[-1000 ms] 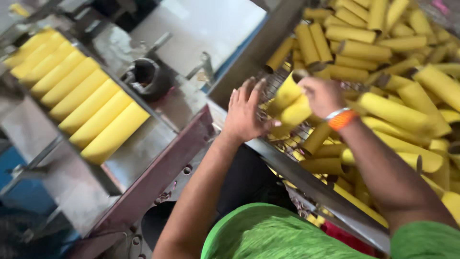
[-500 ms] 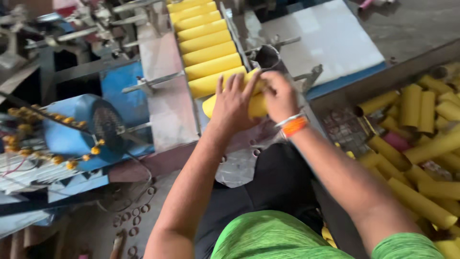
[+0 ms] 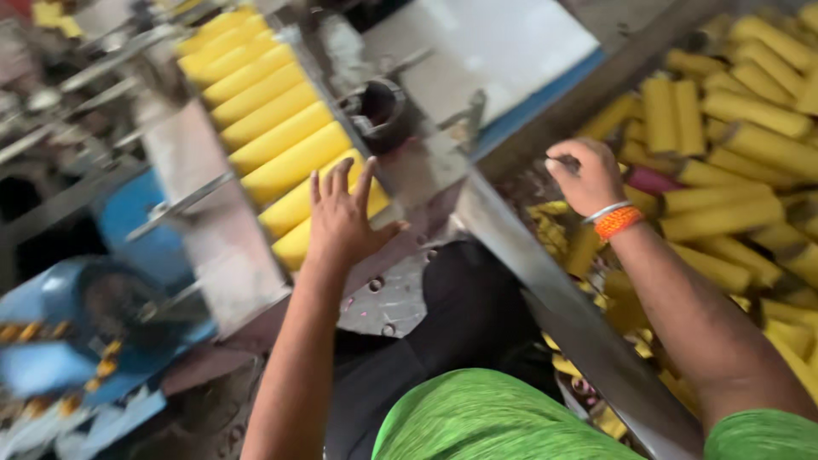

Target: The person picks up yellow cylindrical objects from a wire basket and places them into a machine. The person handles the cylinders one at a time, moving them from the basket to the machine's input area.

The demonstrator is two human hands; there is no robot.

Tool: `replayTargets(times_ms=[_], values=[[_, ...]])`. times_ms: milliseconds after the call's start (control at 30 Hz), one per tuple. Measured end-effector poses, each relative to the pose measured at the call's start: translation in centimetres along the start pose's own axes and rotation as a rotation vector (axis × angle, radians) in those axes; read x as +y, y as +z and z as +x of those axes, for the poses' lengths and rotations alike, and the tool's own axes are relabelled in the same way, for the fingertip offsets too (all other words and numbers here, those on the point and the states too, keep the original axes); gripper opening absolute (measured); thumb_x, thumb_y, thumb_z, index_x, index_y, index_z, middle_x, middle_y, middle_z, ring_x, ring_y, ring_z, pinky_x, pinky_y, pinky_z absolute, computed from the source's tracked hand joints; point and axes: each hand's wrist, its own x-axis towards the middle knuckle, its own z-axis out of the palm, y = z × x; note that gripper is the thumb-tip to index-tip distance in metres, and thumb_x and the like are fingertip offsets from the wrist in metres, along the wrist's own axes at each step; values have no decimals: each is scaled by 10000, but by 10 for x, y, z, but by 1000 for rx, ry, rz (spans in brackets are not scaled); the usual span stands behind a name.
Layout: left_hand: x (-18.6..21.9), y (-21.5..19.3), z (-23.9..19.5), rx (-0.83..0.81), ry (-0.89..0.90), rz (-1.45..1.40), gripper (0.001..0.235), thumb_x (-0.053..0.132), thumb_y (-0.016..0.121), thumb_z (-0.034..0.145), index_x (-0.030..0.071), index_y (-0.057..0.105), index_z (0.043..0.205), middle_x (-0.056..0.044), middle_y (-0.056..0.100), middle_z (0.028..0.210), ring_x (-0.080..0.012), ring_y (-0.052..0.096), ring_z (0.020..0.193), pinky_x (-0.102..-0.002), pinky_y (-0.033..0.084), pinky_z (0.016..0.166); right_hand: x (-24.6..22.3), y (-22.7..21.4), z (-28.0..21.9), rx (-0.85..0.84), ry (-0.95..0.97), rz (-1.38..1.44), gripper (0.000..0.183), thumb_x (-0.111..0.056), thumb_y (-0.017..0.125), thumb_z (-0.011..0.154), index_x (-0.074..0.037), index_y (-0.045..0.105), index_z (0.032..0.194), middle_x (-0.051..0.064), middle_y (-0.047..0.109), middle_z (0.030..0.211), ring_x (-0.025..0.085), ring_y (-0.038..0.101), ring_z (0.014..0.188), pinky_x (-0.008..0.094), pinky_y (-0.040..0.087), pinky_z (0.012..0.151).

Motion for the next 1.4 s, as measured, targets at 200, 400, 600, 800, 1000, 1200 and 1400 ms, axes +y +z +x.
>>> replayTargets(times_ms=[200,400,600,800,1000,1200,1400], values=[[138,50,46,-22,367,-471,840,554,761,833,123,494,1502,-193,548,1456,-419,521,1356,-557,392,1162,165,-2,-121,-257,535,-189,303,-190,774,856,-87,757,1140,161,770,1042,297,743,938,400,574,863],[229,93,78,-472,215,-443,850,520,803,742,102,515,1424,-216,660,1162,-423,686,959,-513,553,756,188,6,-171,-207,599,-89,543,-167,749,803,-56,626,1321,219,694,1228,375,685,1098,446,533,953],[230,104,83,-152,151,-419,457,357,778,809,81,651,1151,-132,707,943,-368,699,855,-486,555,674,185,41,-115,-163,228,-216,670,-114,771,716,-66,576,1355,269,586,1363,456,552,1229,484,466,1015],[229,101,76,-52,113,-454,207,261,749,878,95,626,886,-99,657,800,-332,687,763,-459,554,651,163,69,-78,-521,254,-501,533,-192,779,780,-149,656,1298,185,654,1248,411,585,1261,505,480,1039],[227,102,76,46,162,-477,227,276,750,850,101,651,955,-105,677,850,-333,694,783,-446,559,657,180,67,-56,-739,417,-486,425,-121,560,938,-211,667,1339,195,672,1272,399,674,1128,524,537,931],[229,111,71,-45,102,-462,235,312,706,925,101,682,1025,-142,698,846,-332,699,708,-462,544,592,239,2,-105,-1066,339,-778,418,-158,610,865,-166,724,1267,178,709,1222,366,694,1112,462,559,941],[230,123,69,103,117,-572,234,329,689,912,111,643,981,-124,704,882,-347,708,803,-477,559,681,185,-70,-101,-1023,322,-937,387,-187,566,950,-195,726,1302,190,733,1162,381,709,1048,469,560,924]])
